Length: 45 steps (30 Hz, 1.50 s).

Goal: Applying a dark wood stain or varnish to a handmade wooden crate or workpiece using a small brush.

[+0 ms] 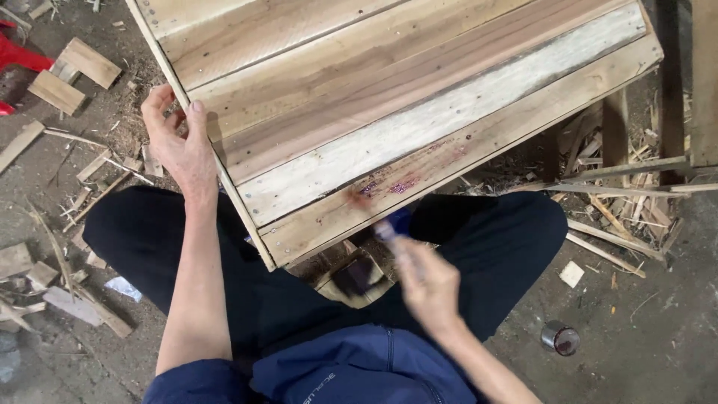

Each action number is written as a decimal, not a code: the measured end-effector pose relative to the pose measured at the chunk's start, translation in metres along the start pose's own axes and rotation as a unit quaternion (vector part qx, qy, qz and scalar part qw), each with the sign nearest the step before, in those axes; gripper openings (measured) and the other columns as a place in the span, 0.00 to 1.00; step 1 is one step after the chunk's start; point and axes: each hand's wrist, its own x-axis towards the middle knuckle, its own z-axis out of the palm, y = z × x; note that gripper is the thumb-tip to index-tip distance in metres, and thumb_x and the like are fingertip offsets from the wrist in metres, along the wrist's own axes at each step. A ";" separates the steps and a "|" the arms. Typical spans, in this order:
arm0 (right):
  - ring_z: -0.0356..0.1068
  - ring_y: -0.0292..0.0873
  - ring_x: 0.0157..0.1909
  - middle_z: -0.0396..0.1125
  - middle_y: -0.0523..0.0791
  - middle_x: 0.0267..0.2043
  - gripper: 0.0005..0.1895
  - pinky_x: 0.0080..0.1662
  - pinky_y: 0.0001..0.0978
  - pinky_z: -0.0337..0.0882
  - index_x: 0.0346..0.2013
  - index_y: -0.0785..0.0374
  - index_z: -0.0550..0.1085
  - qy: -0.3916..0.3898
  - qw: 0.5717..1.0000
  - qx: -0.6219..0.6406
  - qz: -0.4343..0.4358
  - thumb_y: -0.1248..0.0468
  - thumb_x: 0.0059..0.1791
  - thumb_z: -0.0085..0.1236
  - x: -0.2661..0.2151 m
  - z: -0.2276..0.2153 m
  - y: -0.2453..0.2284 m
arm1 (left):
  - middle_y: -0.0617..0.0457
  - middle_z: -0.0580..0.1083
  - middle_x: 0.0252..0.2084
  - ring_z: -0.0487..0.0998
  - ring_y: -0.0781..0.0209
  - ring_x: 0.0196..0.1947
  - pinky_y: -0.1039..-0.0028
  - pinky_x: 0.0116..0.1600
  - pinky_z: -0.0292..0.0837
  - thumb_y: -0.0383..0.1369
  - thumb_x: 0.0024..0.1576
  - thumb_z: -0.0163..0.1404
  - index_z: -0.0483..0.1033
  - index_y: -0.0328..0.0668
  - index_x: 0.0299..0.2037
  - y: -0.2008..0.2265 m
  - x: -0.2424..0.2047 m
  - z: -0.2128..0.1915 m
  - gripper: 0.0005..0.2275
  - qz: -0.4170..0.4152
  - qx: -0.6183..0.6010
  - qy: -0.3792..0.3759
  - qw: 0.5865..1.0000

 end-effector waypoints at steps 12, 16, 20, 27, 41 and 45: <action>0.71 0.39 0.23 0.77 0.48 0.35 0.12 0.27 0.28 0.71 0.45 0.67 0.78 -0.012 0.998 -0.034 -0.050 0.64 0.52 0.53 0.009 0.001 0.003 | 0.39 0.67 0.56 0.71 0.51 0.52 0.62 0.58 0.72 0.26 0.67 0.52 0.64 0.33 0.60 0.004 -0.002 -0.001 0.14 -0.033 -0.018 -0.004 0.999; 0.75 0.42 0.32 0.77 0.48 0.41 0.15 0.35 0.32 0.74 0.51 0.64 0.77 0.073 0.991 -0.091 0.058 0.70 0.50 0.59 0.025 -0.036 0.039 | 0.38 0.67 0.56 0.72 0.51 0.51 0.62 0.57 0.73 0.27 0.68 0.51 0.64 0.34 0.60 0.001 -0.002 -0.002 0.14 -0.032 -0.018 -0.015 0.999; 0.69 0.45 0.33 0.75 0.46 0.35 0.13 0.34 0.35 0.67 0.49 0.60 0.79 0.090 0.989 -0.084 0.086 0.70 0.50 0.60 0.017 -0.034 0.039 | 0.35 0.66 0.59 0.75 0.40 0.54 0.54 0.54 0.81 0.28 0.71 0.51 0.62 0.42 0.63 -0.020 -0.004 0.001 0.14 -0.046 -0.070 -0.006 0.996; 0.76 0.56 0.39 0.75 0.54 0.33 0.12 0.42 0.48 0.72 0.50 0.60 0.80 0.144 0.980 -0.091 0.102 0.70 0.52 0.60 0.037 -0.054 0.076 | 0.31 0.68 0.59 0.75 0.34 0.56 0.45 0.55 0.77 0.31 0.72 0.51 0.62 0.48 0.64 -0.011 -0.005 0.004 0.14 -0.065 -0.068 0.004 0.996; 0.77 0.57 0.43 0.77 0.51 0.35 0.11 0.44 0.47 0.74 0.46 0.54 0.81 0.125 0.986 -0.083 0.077 0.69 0.51 0.61 0.045 -0.061 0.062 | 0.29 0.70 0.58 0.74 0.43 0.51 0.55 0.53 0.78 0.30 0.72 0.51 0.64 0.44 0.64 -0.048 -0.009 0.005 0.14 -0.089 -0.083 0.014 0.993; 0.80 0.52 0.41 0.80 0.43 0.37 0.11 0.43 0.43 0.77 0.40 0.50 0.83 0.041 0.996 -0.070 0.035 0.65 0.44 0.67 0.021 -0.039 0.065 | 0.29 0.70 0.59 0.73 0.43 0.51 0.55 0.54 0.77 0.32 0.73 0.51 0.64 0.43 0.65 -0.051 -0.012 0.005 0.14 -0.112 -0.086 0.017 0.990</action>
